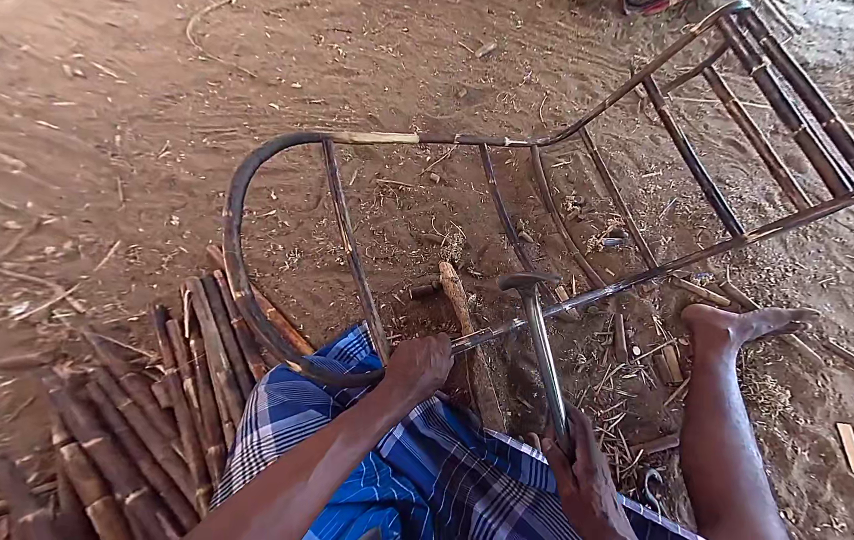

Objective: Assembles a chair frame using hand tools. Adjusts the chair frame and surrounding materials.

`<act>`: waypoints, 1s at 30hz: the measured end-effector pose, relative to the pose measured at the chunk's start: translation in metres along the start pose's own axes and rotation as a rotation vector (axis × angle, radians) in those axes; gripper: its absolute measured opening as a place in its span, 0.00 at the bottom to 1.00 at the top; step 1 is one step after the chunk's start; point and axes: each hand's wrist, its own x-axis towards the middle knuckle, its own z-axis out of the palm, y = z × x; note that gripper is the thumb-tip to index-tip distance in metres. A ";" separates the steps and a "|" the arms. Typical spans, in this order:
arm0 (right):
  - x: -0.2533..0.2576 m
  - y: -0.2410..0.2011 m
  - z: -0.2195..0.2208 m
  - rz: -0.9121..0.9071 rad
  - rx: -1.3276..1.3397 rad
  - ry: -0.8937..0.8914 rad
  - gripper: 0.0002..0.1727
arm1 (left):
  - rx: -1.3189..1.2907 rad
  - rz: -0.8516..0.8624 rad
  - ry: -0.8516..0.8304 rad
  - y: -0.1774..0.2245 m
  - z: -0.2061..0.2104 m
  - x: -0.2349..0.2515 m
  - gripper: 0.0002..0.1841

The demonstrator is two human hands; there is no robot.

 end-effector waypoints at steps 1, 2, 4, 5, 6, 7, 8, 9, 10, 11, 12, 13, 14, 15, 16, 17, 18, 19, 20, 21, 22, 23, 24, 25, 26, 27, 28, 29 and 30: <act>0.002 0.003 -0.001 0.062 0.099 -0.061 0.27 | 0.005 0.000 -0.004 0.001 -0.002 0.000 0.20; 0.003 0.005 -0.001 0.130 0.202 -0.100 0.25 | 0.001 -0.001 -0.008 0.002 -0.004 -0.001 0.20; 0.006 0.007 -0.002 0.256 0.218 -0.168 0.31 | -0.016 -0.002 -0.005 0.001 -0.005 -0.001 0.19; 0.006 0.006 -0.003 0.283 0.129 -0.178 0.34 | -0.024 0.002 0.005 0.000 -0.004 -0.001 0.19; 0.004 0.005 -0.001 0.277 0.007 -0.158 0.35 | -0.027 0.006 0.012 -0.001 -0.002 -0.001 0.19; 0.001 0.004 0.003 0.242 -0.121 -0.112 0.35 | -0.025 0.009 0.015 -0.001 0.000 0.000 0.18; -0.002 0.004 0.008 0.204 -0.235 -0.068 0.35 | -0.027 0.006 0.016 0.000 0.002 0.000 0.18; -0.002 0.003 0.010 0.215 -0.327 -0.070 0.34 | -0.039 0.001 0.016 0.001 0.003 0.000 0.18; 0.000 -0.001 0.007 0.288 -0.361 -0.135 0.34 | -0.045 -0.002 0.018 0.001 0.003 -0.001 0.19; 0.004 -0.006 0.001 0.355 -0.340 -0.191 0.34 | -0.042 -0.004 0.021 0.002 0.003 -0.001 0.19; 0.005 -0.010 -0.005 0.366 -0.302 -0.187 0.34 | -0.039 -0.006 0.019 0.002 0.002 -0.001 0.19; 0.003 -0.011 -0.006 0.306 -0.271 -0.117 0.34 | -0.038 -0.007 0.016 0.002 0.001 -0.002 0.19; -0.001 -0.010 -0.002 0.188 -0.250 -0.006 0.34 | -0.035 -0.009 0.009 0.002 0.000 -0.001 0.18; -0.006 -0.007 0.004 0.072 -0.235 0.089 0.33 | -0.034 -0.011 0.009 0.001 0.002 -0.002 0.18; -0.009 -0.003 0.010 0.011 -0.241 0.135 0.31 | -0.030 -0.009 0.015 0.001 0.006 -0.002 0.19; -0.011 0.000 0.013 0.044 -0.268 0.099 0.30 | -0.026 -0.004 0.022 0.001 0.008 -0.001 0.19; -0.010 0.001 0.011 0.176 -0.284 -0.026 0.30 | -0.030 0.000 0.029 0.002 0.009 -0.002 0.19; -0.004 -0.001 0.004 0.347 -0.240 -0.175 0.32 | -0.034 -0.005 0.022 0.003 0.007 -0.002 0.19; 0.000 -0.003 0.000 0.429 -0.204 -0.222 0.32 | -0.032 -0.012 0.014 0.003 0.005 -0.002 0.19; 0.000 -0.006 -0.002 0.421 -0.178 -0.183 0.33 | -0.028 -0.019 0.009 0.002 0.002 -0.001 0.19; -0.003 -0.010 0.000 0.321 -0.166 -0.075 0.34 | -0.029 -0.027 0.000 0.001 0.000 0.000 0.19; -0.010 -0.011 0.005 0.183 -0.147 0.047 0.35 | -0.031 -0.028 -0.007 0.000 0.002 -0.001 0.19; -0.015 -0.007 0.012 0.064 -0.135 0.142 0.35 | -0.032 -0.025 -0.012 0.000 0.005 -0.002 0.19; -0.017 -0.001 0.017 0.010 -0.141 0.174 0.35 | -0.029 -0.021 -0.003 0.001 0.006 -0.003 0.18; -0.015 0.004 0.017 0.052 -0.196 0.122 0.32 | -0.026 -0.016 0.011 0.002 0.005 -0.002 0.18; -0.010 0.004 0.011 0.189 -0.244 -0.019 0.32 | -0.027 -0.015 0.019 0.003 0.002 -0.002 0.18; -0.001 0.000 0.002 0.336 -0.235 -0.158 0.32 | -0.028 -0.018 0.021 0.003 -0.001 -0.002 0.18; 0.002 -0.006 -0.003 0.384 -0.238 -0.184 0.33 | -0.027 -0.019 0.020 0.002 -0.002 -0.002 0.19; 0.001 -0.010 -0.004 0.336 -0.235 -0.112 0.34 | -0.022 -0.019 0.024 0.001 -0.003 -0.001 0.19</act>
